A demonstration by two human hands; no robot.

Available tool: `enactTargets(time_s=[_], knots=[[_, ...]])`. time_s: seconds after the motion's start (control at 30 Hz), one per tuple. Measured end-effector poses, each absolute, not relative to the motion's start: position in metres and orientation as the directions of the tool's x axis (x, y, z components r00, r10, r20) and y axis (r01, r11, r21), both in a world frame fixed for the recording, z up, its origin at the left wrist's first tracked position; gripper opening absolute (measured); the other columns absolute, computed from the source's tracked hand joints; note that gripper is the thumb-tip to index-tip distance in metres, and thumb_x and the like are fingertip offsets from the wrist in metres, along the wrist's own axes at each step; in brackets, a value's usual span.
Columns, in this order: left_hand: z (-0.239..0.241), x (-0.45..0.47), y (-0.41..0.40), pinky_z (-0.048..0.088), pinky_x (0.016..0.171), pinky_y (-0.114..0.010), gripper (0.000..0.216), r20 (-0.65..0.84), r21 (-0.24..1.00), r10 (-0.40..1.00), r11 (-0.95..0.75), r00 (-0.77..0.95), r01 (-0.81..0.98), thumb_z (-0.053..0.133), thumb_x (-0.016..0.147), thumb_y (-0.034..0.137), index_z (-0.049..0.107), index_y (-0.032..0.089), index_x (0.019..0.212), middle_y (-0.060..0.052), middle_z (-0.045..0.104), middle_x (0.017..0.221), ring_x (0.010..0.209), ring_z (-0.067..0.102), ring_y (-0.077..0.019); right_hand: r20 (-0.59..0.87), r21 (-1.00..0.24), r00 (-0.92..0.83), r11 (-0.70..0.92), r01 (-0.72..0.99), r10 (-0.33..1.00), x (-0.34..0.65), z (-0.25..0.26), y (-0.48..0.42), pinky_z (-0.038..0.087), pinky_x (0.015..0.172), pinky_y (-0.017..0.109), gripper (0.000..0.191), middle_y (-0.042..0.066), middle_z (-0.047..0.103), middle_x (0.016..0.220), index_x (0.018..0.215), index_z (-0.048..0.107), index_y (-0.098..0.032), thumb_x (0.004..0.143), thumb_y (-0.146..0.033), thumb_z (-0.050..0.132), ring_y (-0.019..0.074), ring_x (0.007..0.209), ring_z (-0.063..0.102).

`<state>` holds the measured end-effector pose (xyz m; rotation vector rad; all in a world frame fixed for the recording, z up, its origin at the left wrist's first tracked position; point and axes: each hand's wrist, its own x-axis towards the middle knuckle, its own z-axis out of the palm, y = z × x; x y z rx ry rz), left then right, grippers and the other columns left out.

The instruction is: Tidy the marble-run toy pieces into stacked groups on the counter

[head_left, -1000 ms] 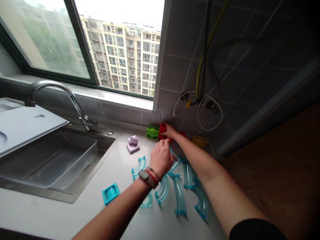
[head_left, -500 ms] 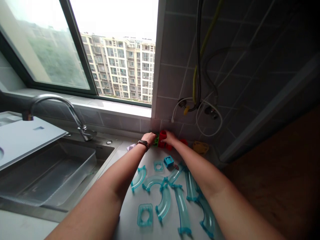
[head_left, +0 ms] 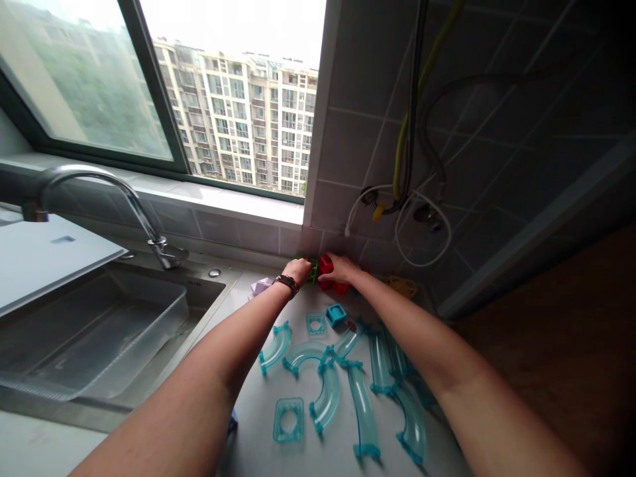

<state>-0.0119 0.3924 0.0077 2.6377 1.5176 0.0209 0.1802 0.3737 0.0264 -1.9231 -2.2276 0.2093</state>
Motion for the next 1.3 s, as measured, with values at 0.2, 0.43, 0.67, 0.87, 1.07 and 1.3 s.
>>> enactTargets(time_s=[0.2,0.43,0.67,0.87,1.07,1.3], knots=[[0.001,-0.013,0.395,0.057,0.092,-0.046,0.034,-0.016,0.09,0.859,-0.509,0.512,0.856,0.064,0.097,0.034,0.061,0.017,0.127,-0.011,0.063,0.129,0.11,0.065,-0.025,-0.017,-0.246,-0.15,0.141,0.959,0.989,0.194,0.031,0.388,0.056,0.093,0.045,0.031,0.009,0.066,0.125,0.124,0.063,-0.018,0.098,-0.036,0.064,0.0235,0.107,0.067],[-0.002,-0.011,0.396,0.057,0.091,-0.045,0.034,0.014,0.071,0.865,-0.501,0.501,0.863,0.064,0.097,0.035,0.061,0.017,0.126,-0.011,0.063,0.127,0.108,0.065,-0.0246,0.035,-0.326,-0.107,0.112,0.939,0.994,0.179,0.014,0.392,0.058,0.09,0.045,0.034,0.009,0.066,0.123,0.126,0.062,-0.017,0.098,-0.037,0.065,0.0234,0.105,0.068],[-0.004,-0.006,0.391,0.057,0.091,-0.046,0.034,0.065,0.061,0.871,-0.491,0.487,0.869,0.063,0.097,0.035,0.062,0.017,0.125,-0.011,0.064,0.127,0.109,0.065,-0.0246,0.059,-0.366,-0.169,0.179,0.913,0.984,0.182,0.015,0.387,0.057,0.093,0.047,0.04,0.01,0.064,0.13,0.133,0.058,-0.018,0.098,-0.037,0.065,0.0251,0.11,0.067],[-0.006,-0.002,0.389,0.056,0.093,-0.046,0.034,0.11,0.066,0.874,-0.481,0.473,0.874,0.063,0.097,0.036,0.062,0.016,0.124,-0.011,0.064,0.127,0.11,0.065,-0.0249,0.049,-0.315,-0.205,0.21,0.926,0.977,0.198,0.028,0.372,0.05,0.104,0.04,0.089,0.016,0.063,0.139,0.153,0.041,-0.021,0.078,-0.042,0.085,0.0334,0.127,0.06],[-0.007,-0.002,0.389,0.055,0.095,-0.048,0.034,0.141,0.082,0.868,-0.489,0.476,0.868,0.063,0.097,0.036,0.062,0.016,0.125,-0.011,0.063,0.129,0.112,0.064,-0.0257,-0.065,-0.229,-0.192,0.172,0.958,0.979,0.22,0.031,0.36,0.052,0.102,0.05,0.048,0.012,0.063,0.135,0.134,0.059,-0.018,0.092,-0.039,0.072,0.0287,0.12,0.064],[-0.01,-0.001,0.391,0.055,0.095,-0.048,0.034,0.148,0.081,0.867,-0.49,0.475,0.868,0.063,0.097,0.036,0.063,0.016,0.124,-0.011,0.063,0.128,0.112,0.064,-0.0256,-0.149,-0.141,-0.183,0.162,0.977,0.972,0.213,0.021,0.346,0.056,0.094,0.046,0.033,0.009,0.064,0.129,0.127,0.062,-0.019,0.098,-0.035,0.064,0.0243,0.11,0.066]])
